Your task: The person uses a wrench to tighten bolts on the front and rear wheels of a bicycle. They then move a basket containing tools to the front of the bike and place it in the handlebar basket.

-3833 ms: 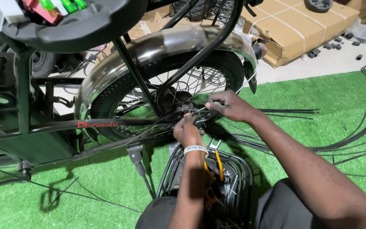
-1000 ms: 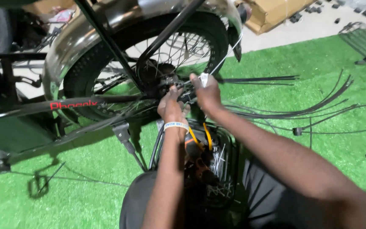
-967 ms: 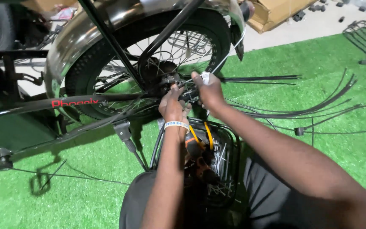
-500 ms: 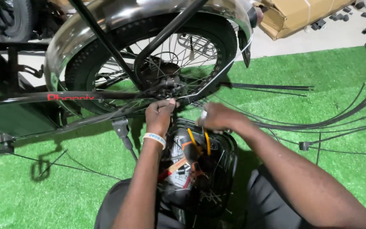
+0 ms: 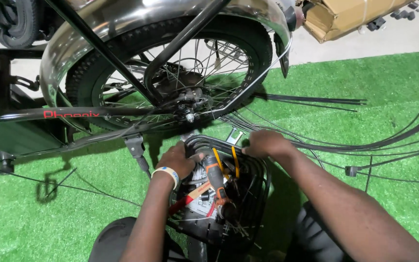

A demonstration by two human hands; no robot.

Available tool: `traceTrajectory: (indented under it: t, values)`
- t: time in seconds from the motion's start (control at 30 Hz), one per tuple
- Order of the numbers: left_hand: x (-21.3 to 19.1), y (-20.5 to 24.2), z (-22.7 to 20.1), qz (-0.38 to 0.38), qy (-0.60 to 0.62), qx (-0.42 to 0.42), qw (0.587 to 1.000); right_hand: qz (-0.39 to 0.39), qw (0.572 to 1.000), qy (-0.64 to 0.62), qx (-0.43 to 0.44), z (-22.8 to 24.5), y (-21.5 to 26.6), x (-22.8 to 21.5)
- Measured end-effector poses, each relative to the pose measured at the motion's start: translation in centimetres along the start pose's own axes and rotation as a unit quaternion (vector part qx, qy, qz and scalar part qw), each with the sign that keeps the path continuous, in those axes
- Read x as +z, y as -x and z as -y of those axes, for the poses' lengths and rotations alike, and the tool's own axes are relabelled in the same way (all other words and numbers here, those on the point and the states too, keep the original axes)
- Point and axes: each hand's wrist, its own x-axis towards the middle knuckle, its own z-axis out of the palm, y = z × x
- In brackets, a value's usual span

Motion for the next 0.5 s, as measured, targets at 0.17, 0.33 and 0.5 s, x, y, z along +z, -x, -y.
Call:
traceTrajectory:
  t: [0.17,0.33,0.5]
  values:
    - [3.1,-5.6,3.3,-0.053,-0.031,-0.059,0.996,0.071,0.971,0.048,0.224,1.5,-6.5,10.1]
    - [6.9,-11.3,8.4,-0.030,-0.061,-0.080,0.994,0.100,0.949,0.058,0.292,1.1,-7.3,12.2]
    - [7.7,-12.0,7.6,-0.022,-0.093,-0.091,0.991,0.102,0.995,0.014,0.010,1.0,3.0,4.1]
